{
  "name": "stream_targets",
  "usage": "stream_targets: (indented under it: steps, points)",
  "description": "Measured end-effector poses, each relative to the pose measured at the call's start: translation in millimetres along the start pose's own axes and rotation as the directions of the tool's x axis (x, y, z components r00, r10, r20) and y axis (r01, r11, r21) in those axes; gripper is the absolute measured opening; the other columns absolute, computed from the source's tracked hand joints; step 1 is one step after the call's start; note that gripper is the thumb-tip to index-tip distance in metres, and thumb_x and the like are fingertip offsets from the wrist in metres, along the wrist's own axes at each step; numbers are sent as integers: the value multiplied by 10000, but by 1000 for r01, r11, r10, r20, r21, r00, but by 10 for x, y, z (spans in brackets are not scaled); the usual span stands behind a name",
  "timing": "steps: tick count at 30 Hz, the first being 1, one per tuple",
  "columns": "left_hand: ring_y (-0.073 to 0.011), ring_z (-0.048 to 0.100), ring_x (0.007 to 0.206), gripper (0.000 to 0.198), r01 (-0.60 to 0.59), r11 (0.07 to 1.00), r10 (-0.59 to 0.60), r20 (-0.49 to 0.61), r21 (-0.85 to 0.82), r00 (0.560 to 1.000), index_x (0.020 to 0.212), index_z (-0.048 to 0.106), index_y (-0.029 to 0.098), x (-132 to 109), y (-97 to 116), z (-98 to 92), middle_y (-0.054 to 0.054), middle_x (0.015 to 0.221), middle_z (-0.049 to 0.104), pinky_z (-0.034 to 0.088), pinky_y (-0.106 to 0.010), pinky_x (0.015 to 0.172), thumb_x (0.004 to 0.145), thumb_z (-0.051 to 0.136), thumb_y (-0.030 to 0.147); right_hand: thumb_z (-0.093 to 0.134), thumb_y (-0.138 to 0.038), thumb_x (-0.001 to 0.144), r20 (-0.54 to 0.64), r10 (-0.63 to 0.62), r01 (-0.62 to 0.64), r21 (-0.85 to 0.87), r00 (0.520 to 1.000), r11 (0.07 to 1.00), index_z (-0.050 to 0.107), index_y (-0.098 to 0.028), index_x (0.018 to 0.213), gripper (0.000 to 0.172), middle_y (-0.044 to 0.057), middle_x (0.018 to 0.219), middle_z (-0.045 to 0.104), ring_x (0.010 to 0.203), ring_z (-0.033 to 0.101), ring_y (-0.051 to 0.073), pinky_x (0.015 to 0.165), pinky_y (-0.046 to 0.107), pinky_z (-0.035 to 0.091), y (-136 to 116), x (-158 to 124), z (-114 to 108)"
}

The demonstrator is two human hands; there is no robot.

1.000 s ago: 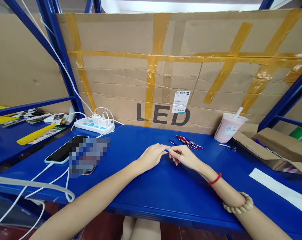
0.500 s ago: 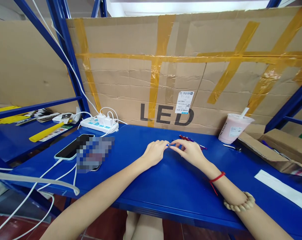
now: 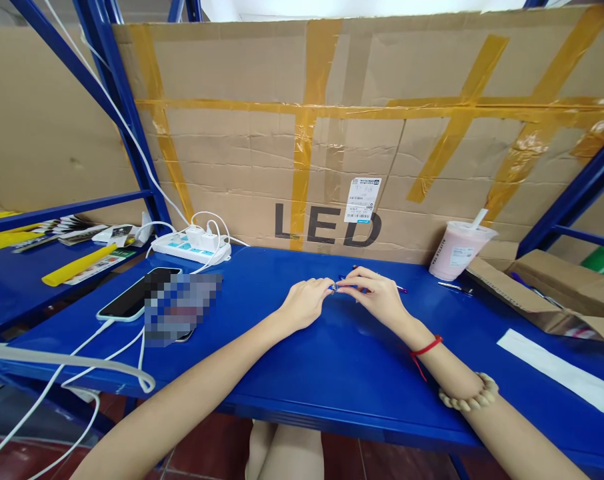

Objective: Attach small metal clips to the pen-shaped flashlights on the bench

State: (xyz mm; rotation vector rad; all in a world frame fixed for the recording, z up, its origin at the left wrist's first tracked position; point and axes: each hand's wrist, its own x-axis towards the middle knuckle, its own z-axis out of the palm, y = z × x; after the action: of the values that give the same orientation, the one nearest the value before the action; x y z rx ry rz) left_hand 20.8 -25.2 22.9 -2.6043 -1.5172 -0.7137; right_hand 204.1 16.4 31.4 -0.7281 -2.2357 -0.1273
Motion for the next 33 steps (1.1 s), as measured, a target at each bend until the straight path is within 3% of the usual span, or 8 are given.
stream_targets:
  steps: [6,12,24,33]
  points:
    - [-163,584,822,207,-20,991,31,86,-131,996,1000,479,210,-44,-7,-73,-21,898,616,442,-260,701,940,281,224,450,-413,878,10,-24,24,3,1000,1000,716,-234,804,328,32,823,655,668,597,119,605,232,463,9,-24,10]
    - [-145,574,780,211,-27,974,44,71,-223,996,996,475,213,-71,2,-81,-2,833,598,434,-236,688,942,272,228,444,-401,884,-5,-30,30,-4,1000,1000,717,-235,796,331,36,822,657,708,611,130,612,229,460,-16,-21,-34]
    - [-167,573,969,196,-60,974,77,66,-220,995,1070,465,212,-86,-35,-2,-40,1073,599,449,-276,815,939,321,238,513,-439,835,120,74,-84,86,990,993,689,-211,715,312,25,778,653,568,554,102,517,221,411,-40,3,-57]
    - [-183,574,990,210,-69,989,80,85,-129,993,1096,462,199,-72,-34,-6,-49,1086,607,457,-287,812,940,326,231,525,-463,820,178,133,-154,112,975,982,667,-205,720,311,16,766,634,493,508,83,513,223,393,-14,-10,-25]
